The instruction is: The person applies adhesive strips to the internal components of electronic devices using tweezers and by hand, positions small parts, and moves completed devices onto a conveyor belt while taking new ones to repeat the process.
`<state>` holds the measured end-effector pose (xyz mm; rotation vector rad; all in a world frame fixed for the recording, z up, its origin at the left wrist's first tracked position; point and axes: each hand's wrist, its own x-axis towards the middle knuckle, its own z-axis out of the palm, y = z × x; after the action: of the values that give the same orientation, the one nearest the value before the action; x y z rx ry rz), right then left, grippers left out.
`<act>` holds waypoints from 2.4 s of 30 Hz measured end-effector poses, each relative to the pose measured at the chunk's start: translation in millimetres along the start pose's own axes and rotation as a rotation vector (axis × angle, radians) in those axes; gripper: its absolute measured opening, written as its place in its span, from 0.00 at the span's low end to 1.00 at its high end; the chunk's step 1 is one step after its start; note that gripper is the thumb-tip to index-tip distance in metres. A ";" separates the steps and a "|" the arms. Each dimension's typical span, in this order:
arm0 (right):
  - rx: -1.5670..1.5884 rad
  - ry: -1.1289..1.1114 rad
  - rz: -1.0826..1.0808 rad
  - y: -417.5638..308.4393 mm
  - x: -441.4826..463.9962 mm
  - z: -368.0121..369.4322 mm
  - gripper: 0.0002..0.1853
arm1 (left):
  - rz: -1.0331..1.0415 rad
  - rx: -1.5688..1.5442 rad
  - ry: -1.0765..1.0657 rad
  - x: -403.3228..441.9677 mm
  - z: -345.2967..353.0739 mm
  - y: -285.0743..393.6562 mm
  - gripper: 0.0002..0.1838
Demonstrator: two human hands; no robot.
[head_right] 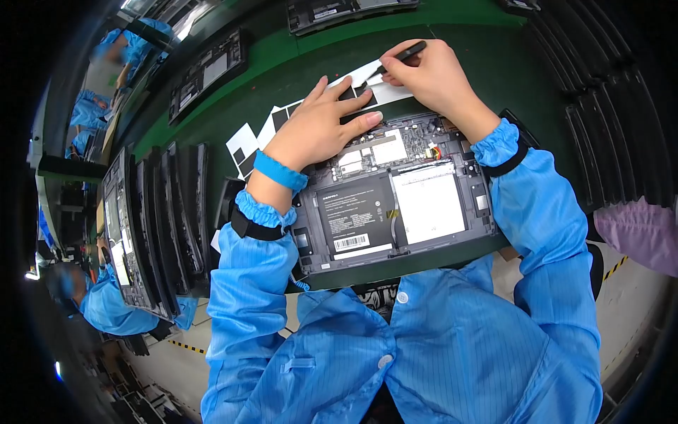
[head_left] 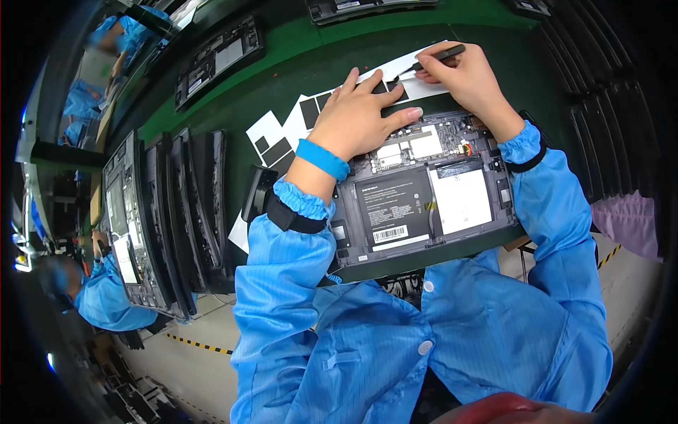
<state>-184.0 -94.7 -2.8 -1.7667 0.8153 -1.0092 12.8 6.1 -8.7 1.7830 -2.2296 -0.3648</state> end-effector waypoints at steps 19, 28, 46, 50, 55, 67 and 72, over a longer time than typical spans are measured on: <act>0.372 -0.113 0.216 -25.7 -71.2 -26.1 0.14 | -0.326 -0.677 -0.012 -29.5 -22.3 41.3 0.18; 0.293 -0.107 0.176 -24.4 -73.5 -24.5 0.13 | -0.318 -0.686 -0.060 -29.9 -23.8 40.1 0.16; 0.079 -0.080 0.118 -13.1 -75.9 -24.5 0.13 | -0.275 -0.309 0.136 -24.3 -11.1 53.3 0.16; 0.020 -0.080 0.129 -16.0 -75.4 -21.6 0.13 | -0.222 -0.206 0.174 -24.1 -9.8 54.3 0.15; -0.011 -0.071 0.125 -20.0 -76.4 -19.2 0.13 | -0.189 -0.095 0.202 -23.8 -7.2 56.5 0.14; 0.056 -0.043 0.134 -13.3 -77.7 -25.9 0.14 | -0.240 -0.206 0.138 -21.3 -11.3 55.9 0.14; 0.038 -0.065 0.112 -11.1 -79.1 -26.1 0.14 | -0.256 -0.221 0.125 -20.9 -11.8 55.4 0.14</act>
<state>-241.4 -33.5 -8.6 -1.6935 0.8391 -0.8842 -29.1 37.9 20.9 1.9146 -1.8041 -0.5138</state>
